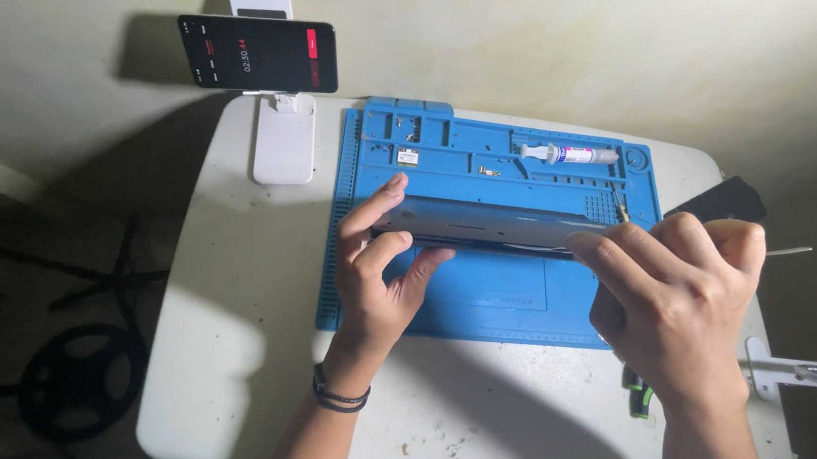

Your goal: Using a screwdriver to pry open the bottom cover of a laptop to access internal components.

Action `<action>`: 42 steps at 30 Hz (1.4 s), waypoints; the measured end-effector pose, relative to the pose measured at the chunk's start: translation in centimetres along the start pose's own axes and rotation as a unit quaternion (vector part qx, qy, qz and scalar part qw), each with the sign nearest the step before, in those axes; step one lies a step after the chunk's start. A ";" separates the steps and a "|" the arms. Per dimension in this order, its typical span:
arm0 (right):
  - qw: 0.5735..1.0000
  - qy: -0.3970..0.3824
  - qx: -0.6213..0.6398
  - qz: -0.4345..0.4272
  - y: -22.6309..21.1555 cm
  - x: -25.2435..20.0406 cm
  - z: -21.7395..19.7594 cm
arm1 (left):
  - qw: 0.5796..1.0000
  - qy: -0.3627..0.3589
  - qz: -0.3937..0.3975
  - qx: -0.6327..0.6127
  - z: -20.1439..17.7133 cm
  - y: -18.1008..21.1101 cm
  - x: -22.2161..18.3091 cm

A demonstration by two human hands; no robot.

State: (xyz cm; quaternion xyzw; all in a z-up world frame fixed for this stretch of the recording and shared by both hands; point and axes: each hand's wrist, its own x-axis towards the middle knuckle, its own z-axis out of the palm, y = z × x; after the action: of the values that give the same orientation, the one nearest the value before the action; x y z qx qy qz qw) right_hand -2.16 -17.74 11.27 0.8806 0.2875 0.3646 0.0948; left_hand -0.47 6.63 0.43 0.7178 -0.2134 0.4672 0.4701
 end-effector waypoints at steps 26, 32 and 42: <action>0.994 -0.043 0.014 0.103 7.1 -5.8 0.0 | 0.998 -0.015 0.015 0.064 1.4 1.2 0.6; 0.990 -0.031 0.025 0.133 8.3 -7.2 0.4 | 0.979 -0.011 0.054 0.198 3.4 1.4 -0.2; 0.947 0.012 0.235 0.217 9.2 -7.4 2.6 | 0.955 -0.001 0.138 0.262 4.6 1.3 -1.7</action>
State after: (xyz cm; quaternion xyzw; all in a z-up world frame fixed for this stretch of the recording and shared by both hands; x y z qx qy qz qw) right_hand -0.55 -29.35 8.52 0.9146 0.1683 0.3088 -0.1997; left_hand -0.05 1.80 -1.03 0.7796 -0.1810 0.5665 0.1964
